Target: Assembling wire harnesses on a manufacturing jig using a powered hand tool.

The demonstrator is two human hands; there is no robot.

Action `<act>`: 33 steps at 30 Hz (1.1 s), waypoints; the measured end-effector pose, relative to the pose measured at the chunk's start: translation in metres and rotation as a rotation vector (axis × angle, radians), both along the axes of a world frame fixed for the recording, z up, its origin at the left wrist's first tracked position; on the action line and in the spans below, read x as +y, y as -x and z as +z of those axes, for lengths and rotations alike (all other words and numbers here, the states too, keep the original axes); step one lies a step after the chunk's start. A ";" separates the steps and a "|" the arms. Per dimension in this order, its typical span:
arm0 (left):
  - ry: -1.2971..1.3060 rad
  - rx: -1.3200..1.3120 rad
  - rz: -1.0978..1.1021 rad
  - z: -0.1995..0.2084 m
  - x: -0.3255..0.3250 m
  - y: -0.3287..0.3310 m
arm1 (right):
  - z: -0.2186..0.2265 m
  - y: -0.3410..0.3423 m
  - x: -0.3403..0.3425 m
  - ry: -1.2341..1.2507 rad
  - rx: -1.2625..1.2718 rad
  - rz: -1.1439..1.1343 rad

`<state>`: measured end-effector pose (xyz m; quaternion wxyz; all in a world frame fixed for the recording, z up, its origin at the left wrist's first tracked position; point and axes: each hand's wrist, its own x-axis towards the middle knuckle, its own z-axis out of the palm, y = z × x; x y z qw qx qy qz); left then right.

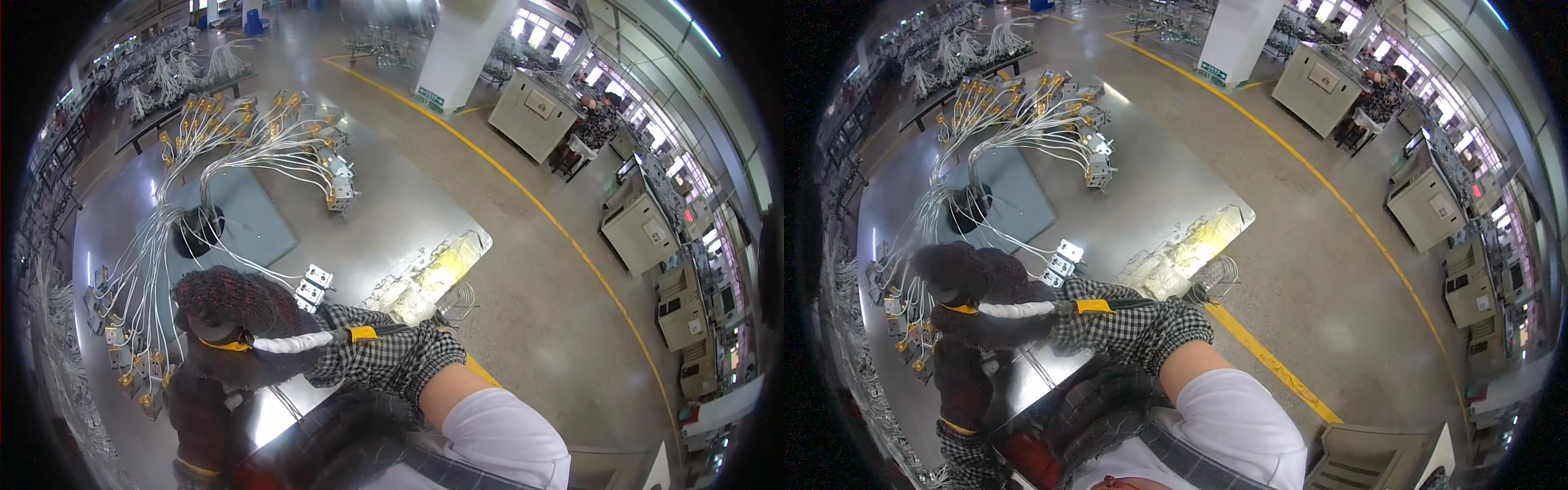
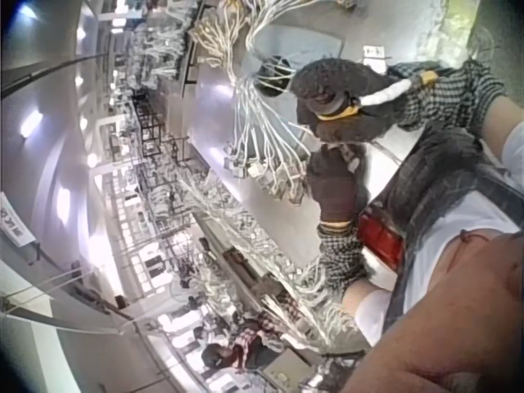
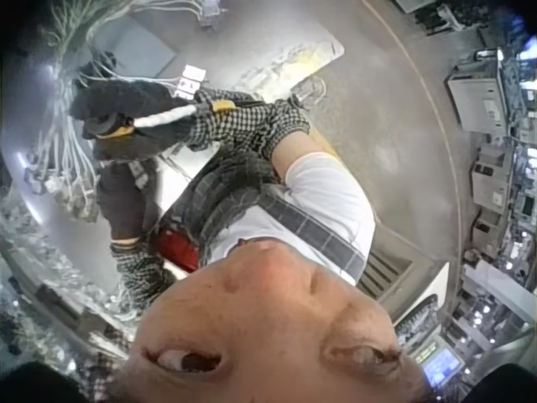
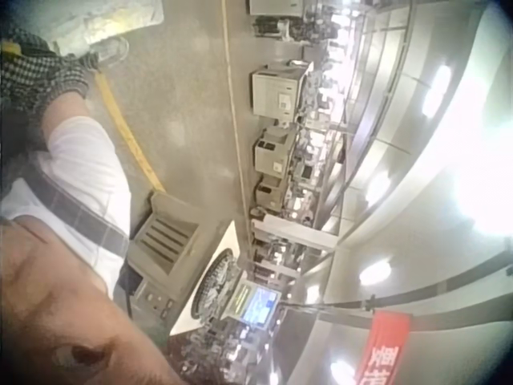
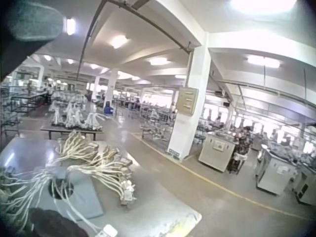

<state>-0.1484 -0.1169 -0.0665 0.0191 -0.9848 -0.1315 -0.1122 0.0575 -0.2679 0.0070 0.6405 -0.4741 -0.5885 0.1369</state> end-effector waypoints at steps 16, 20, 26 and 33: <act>0.042 -0.168 -0.037 0.024 -0.051 -0.030 | -0.006 0.015 0.018 -0.401 0.275 -0.030; 0.166 -0.193 0.025 0.028 -0.055 -0.020 | -0.004 0.000 0.006 -0.146 0.189 0.027; 0.355 -0.230 0.020 0.021 -0.045 -0.021 | -0.011 0.004 -0.001 0.015 -0.051 -0.095; 0.374 -0.286 -0.029 0.018 -0.042 -0.024 | -0.005 0.010 0.013 -0.194 0.077 -0.117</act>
